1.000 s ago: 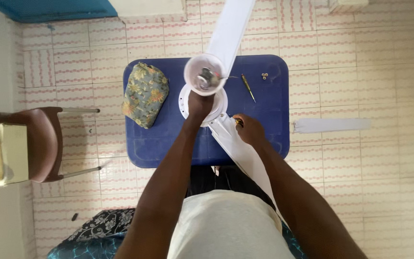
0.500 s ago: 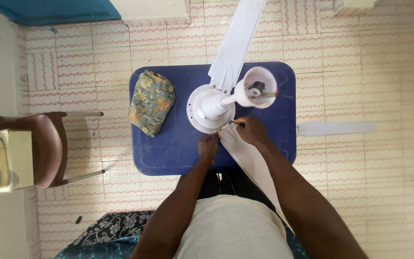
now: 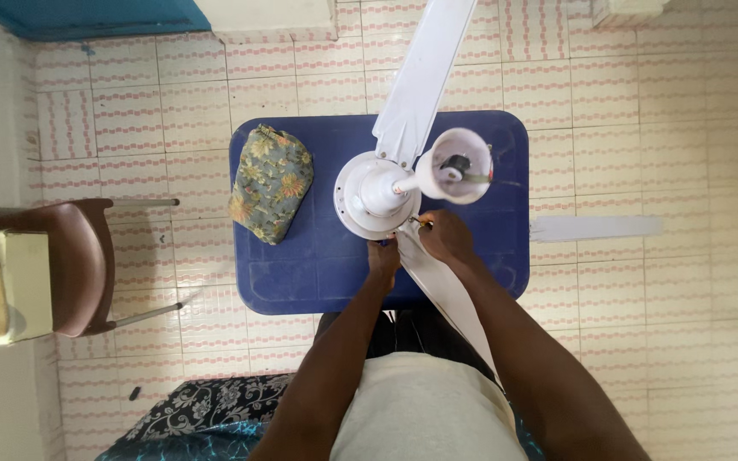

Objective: The person uses a screwdriver to remove screws from the ceiling fan blades and detaches two blades from the motor housing. The removed blades are placed on the floor.

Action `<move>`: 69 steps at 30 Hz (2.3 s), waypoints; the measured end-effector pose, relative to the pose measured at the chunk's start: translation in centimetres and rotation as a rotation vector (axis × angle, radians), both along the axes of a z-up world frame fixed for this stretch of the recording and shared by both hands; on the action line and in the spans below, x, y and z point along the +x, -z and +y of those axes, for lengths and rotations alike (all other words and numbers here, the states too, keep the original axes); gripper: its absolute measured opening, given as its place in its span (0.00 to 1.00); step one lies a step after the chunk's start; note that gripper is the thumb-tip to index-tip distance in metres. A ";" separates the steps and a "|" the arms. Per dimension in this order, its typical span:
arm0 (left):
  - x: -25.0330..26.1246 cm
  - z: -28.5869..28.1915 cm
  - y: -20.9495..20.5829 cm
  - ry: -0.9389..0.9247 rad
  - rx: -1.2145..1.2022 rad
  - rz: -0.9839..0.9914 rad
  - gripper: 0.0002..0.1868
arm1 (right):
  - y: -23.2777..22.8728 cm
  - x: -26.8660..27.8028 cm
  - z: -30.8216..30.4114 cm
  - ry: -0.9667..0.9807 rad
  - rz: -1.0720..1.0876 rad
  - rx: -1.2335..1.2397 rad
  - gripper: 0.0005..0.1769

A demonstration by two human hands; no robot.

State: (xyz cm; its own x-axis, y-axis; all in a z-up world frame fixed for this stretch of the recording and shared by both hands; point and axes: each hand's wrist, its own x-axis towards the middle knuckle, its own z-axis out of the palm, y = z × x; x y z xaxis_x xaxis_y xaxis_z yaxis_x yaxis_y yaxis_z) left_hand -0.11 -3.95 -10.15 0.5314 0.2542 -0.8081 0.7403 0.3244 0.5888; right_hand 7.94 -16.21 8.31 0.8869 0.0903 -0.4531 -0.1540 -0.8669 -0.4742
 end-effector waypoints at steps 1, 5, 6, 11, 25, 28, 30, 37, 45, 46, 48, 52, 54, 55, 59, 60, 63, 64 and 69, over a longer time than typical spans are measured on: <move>0.0 0.1 0.1 -0.008 0.048 -0.123 0.23 | 0.0 0.0 0.0 -0.006 -0.011 -0.015 0.16; -0.2 0.6 -0.5 -0.017 0.040 -0.130 0.23 | -0.2 -0.2 -0.2 -0.055 0.011 -0.035 0.16; -0.1 0.7 -0.9 -0.016 -0.014 -0.012 0.22 | -0.4 -0.2 -0.2 -0.061 -0.001 -0.029 0.16; 0.0 1.3 -2.7 -0.070 -0.009 -0.059 0.25 | -0.8 0.3 0.5 -0.102 -0.061 -0.002 0.15; 0.4 1.3 -4.2 -0.019 -0.017 -0.001 0.28 | -0.8 0.6 0.8 -0.142 -0.180 0.045 0.13; 0.5 1.2 -4.4 0.005 -0.028 0.010 0.27 | -0.9 0.8 0.7 -0.166 -0.216 0.064 0.13; 0.4 1.5 -4.2 -0.003 -0.040 0.002 0.28 | -0.8 1.3 1.2 -0.196 -0.246 0.090 0.13; 0.0 1.3 -3.3 -0.004 -0.047 -0.057 0.28 | -2.0 5.2 0.9 -0.324 -0.224 0.123 0.12; 0.0 1.5 -3.0 0.057 -0.011 -0.038 0.28 | -2.5 5.6 1.8 -0.359 -0.171 0.106 0.11; 0.0 1.5 -2.9 0.042 -0.026 -0.047 0.28 | -2.4 5.6 1.9 -0.351 -0.179 0.106 0.11; -0.1 1.5 -2.8 0.012 -0.055 -0.064 0.29 | -2.2 5.6 2.2 -0.337 -0.194 0.104 0.11; -0.2 1.4 -3.3 0.014 0.013 -0.173 0.28 | -1.6 4.0 2.5 -0.302 -0.220 0.101 0.11; 0.2 1.6 -4.0 -0.040 -0.065 -0.122 0.28 | -1.6 3.8 2.8 -0.300 -0.231 0.110 0.11; 0.1 1.7 -4.5 -0.024 -0.064 -0.106 0.27 | -1.6 3.7 2.8 -0.298 -0.233 0.113 0.11; 0.2 1.8 -5.3 0.009 -0.055 -0.118 0.26 | -1.8 4.0 2.5 -0.302 -0.252 0.119 0.10; 0.1 1.7 -5.3 0.006 -0.050 -0.135 0.27 | -1.8 3.9 2.4 -0.302 -0.257 0.118 0.10; 0.1 1.7 -4.7 0.003 0.011 -0.202 0.30 | -1.6 3.3 2.7 -0.306 -0.267 0.132 0.10; 0.1 1.7 -4.4 0.002 -0.018 -0.140 0.31 | -1.6 3.2 2.8 -0.308 -0.270 0.137 0.10; 0.1 1.5 -4.3 -0.008 -0.041 -0.150 0.32 | -1.7 1.9 3.6 -0.322 -0.275 0.151 0.10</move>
State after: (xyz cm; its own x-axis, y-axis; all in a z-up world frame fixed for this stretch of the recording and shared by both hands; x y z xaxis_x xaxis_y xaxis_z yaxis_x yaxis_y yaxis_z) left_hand -0.04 -2.48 -5.89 0.6455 0.2270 -0.7293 0.6421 0.3558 0.6791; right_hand 9.89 -12.56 9.97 0.8882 0.4289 -0.1645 0.2623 -0.7675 -0.5849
